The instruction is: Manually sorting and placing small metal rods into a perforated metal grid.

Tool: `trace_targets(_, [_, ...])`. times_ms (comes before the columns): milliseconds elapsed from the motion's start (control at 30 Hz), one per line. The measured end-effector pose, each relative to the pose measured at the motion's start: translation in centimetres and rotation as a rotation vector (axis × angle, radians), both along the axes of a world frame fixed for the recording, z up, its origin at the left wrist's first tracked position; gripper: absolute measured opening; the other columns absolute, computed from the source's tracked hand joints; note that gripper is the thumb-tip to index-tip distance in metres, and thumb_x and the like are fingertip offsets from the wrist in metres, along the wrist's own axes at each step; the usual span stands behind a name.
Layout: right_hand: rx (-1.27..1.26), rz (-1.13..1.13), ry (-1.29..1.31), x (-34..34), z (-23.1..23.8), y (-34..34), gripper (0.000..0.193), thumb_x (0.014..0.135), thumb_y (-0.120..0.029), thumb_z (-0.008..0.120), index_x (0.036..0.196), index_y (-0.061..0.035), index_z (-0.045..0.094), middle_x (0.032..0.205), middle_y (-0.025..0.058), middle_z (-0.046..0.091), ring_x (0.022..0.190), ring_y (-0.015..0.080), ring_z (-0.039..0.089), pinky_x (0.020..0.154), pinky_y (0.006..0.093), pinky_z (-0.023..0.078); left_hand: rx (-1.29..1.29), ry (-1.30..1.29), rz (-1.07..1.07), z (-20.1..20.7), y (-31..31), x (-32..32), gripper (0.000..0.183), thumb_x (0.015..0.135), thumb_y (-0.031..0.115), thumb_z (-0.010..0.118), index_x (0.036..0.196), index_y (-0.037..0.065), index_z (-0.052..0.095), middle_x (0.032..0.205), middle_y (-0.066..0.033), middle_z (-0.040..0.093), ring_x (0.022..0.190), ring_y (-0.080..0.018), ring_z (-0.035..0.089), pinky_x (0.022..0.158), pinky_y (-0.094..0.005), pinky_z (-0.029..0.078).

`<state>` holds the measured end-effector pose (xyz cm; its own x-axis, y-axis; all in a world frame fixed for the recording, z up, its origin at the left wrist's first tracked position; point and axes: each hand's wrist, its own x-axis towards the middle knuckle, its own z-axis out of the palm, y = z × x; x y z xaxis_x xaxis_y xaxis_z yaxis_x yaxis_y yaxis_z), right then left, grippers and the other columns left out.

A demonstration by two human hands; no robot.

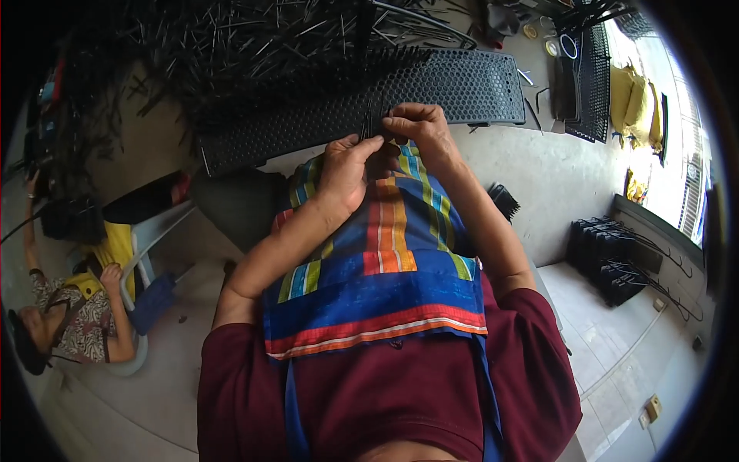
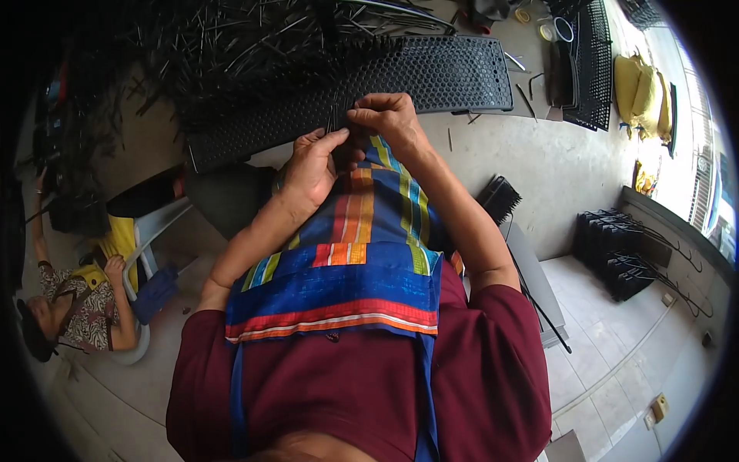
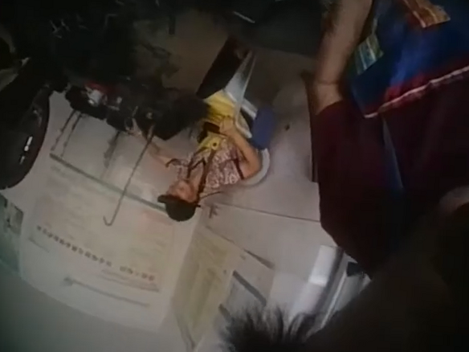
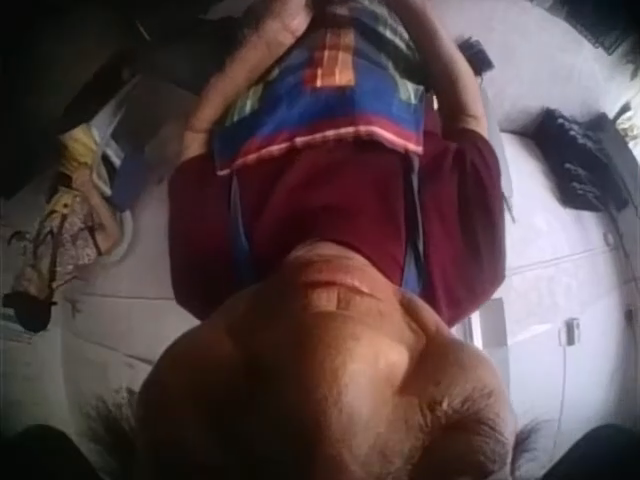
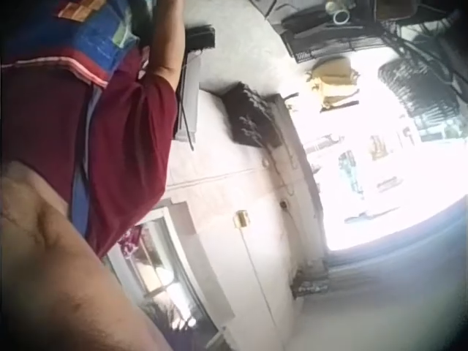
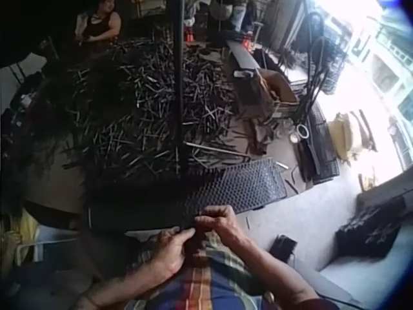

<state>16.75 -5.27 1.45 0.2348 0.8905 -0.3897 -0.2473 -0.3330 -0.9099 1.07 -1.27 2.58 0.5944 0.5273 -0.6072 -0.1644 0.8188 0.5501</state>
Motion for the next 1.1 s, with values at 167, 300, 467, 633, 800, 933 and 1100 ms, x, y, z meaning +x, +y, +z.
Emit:
trace_targets(167, [-0.041,-0.129,-0.053,-0.5,0.1,0.2,0.007,0.082,-0.008,0.066,0.077,-0.0021,0.065,0.064,-0.0016,0.059,0.054,0.0048,0.048,0.05,0.0203,0.037,0.02,0.011,-0.015,-0.8,-0.2,-0.4,0.012,0.088,0.008,0.054,0.088,0.004,0.065,0.077,-0.0083,0.068,0.06,-0.017,0.065,0.05,-0.026,0.05])
trace_targets(300, [-0.099,-0.12,0.092,-0.5,-0.2,0.3,0.006,0.082,-0.007,0.066,0.08,-0.0029,0.064,0.064,-0.0017,0.058,0.05,0.0051,0.048,0.047,0.0198,0.036,-0.06,0.027,-0.053,-0.5,-0.6,-0.5,0.012,0.089,0.009,0.054,0.088,0.004,0.065,0.076,-0.009,0.068,0.062,-0.0182,0.066,0.052,-0.0274,0.051])
trace_targets(467, [-0.049,-0.061,0.232,1.0,-1.1,0.1,0.004,0.081,-0.005,0.066,0.081,-0.0011,0.065,0.064,0.0005,0.058,0.049,0.0062,0.048,0.045,0.0207,0.036,-0.109,0.006,-0.056,-0.4,-0.7,-0.2,0.011,0.089,0.01,0.055,0.089,0.004,0.064,0.077,-0.0094,0.068,0.062,-0.0189,0.067,0.053,-0.028,0.052])
trace_targets(633, [0.116,-0.306,-0.087,2.5,1.0,1.0,0.007,0.083,-0.005,0.066,0.088,-0.0003,0.066,0.068,0.0004,0.059,0.055,0.0062,0.05,0.05,0.0192,0.038,-0.222,0.064,-0.066,-1.1,-0.1,-0.2,0.017,0.093,0.015,0.049,0.101,0.005,0.06,0.088,-0.0091,0.067,0.073,-0.0214,0.067,0.062,-0.0341,0.056])
trace_targets(800, [0.452,-0.408,-0.494,4.3,-0.2,3.1,0.008,0.082,0.0,0.065,0.089,0.0009,0.068,0.07,0.0005,0.059,0.061,0.0047,0.051,0.053,0.0181,0.04,-0.198,0.009,-0.046,-0.4,-0.6,0.5,0.021,0.095,0.017,0.045,0.104,0.004,0.058,0.09,-0.0133,0.067,0.079,-0.0235,0.067,0.066,-0.0369,0.056])
trace_targets(933, [0.542,-0.354,-0.643,4.6,-1.7,3.9,0.01,0.08,0.003,0.065,0.089,0.0007,0.069,0.073,-0.0007,0.06,0.061,0.0042,0.051,0.054,0.0176,0.04,-0.266,-0.074,-0.038,-0.5,-0.2,0.8,0.022,0.096,0.019,0.043,0.106,0.003,0.056,0.093,-0.0157,0.066,0.081,-0.0242,0.066,0.067,-0.0367,0.056])
trace_targets(1100, [0.484,-0.374,-0.504,4.4,-1.5,3.7,0.01,0.08,0.003,0.065,0.089,-0.0002,0.069,0.075,-0.0005,0.062,0.059,0.0043,0.051,0.054,0.0176,0.04,-0.288,-0.054,-0.084,-1.2,-0.8,0.7,0.025,0.097,0.021,0.042,0.108,0.002,0.055,0.095,-0.0157,0.065,0.079,-0.0247,0.066,0.068,-0.0372,0.056])
